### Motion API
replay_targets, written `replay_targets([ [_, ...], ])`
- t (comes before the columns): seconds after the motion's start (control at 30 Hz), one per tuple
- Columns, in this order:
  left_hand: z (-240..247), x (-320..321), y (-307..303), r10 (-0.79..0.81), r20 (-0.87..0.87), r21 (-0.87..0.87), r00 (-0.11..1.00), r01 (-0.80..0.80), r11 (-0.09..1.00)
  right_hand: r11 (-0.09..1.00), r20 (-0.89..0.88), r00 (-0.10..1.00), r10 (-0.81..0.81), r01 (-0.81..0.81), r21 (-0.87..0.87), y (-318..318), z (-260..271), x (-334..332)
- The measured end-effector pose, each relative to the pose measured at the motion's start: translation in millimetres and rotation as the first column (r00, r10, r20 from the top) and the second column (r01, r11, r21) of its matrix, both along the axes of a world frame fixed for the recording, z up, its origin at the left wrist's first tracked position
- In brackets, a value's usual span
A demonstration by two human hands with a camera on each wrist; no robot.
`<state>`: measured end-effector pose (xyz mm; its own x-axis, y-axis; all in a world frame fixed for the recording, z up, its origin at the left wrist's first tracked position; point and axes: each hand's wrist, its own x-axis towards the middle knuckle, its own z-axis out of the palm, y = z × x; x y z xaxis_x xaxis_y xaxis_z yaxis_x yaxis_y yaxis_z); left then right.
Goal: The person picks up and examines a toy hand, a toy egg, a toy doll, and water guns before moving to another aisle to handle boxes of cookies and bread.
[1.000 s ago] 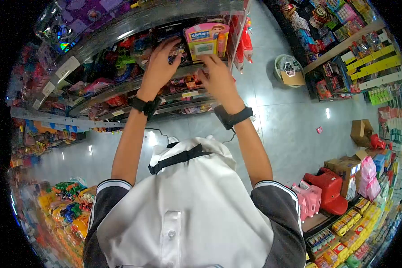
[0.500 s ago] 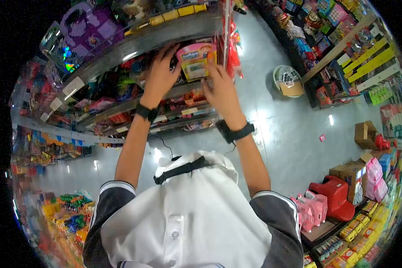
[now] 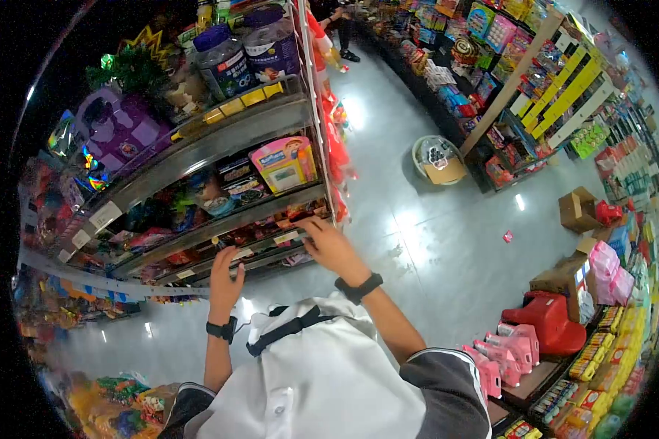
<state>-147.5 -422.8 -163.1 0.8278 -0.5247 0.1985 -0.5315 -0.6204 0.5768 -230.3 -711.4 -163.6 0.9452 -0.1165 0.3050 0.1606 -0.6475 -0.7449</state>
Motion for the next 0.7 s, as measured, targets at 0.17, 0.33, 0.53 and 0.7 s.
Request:
replay_targets([
  [0.17, -5, -2, 6, 0.014, -0.053, -0.044, 0.998, -0.016, 0.999, 0.998, 0.009, 0.998, 0.06, -0.06, -0.01, 6, 0, 7],
  [0.33, -8, -23, 38, 0.11, -0.159, -0.121, 0.981, -0.13, 0.984, 0.97, -0.057, 0.969, 0.241, -0.239, 0.041, 36, -3, 22],
  [0.53, -11, -41, 63, 0.197, -0.231, -0.09, 0.953, -0.222, 0.971, 0.947, -0.149, 0.938, 0.314, -0.32, -0.013, 51, -10, 30],
  [0.7, -27, -60, 102, 0.222, -0.379, -0.023, 0.898, -0.249, 0.968, 0.927, -0.193, 0.91, 0.368, -0.376, -0.005, 70, -16, 40],
])
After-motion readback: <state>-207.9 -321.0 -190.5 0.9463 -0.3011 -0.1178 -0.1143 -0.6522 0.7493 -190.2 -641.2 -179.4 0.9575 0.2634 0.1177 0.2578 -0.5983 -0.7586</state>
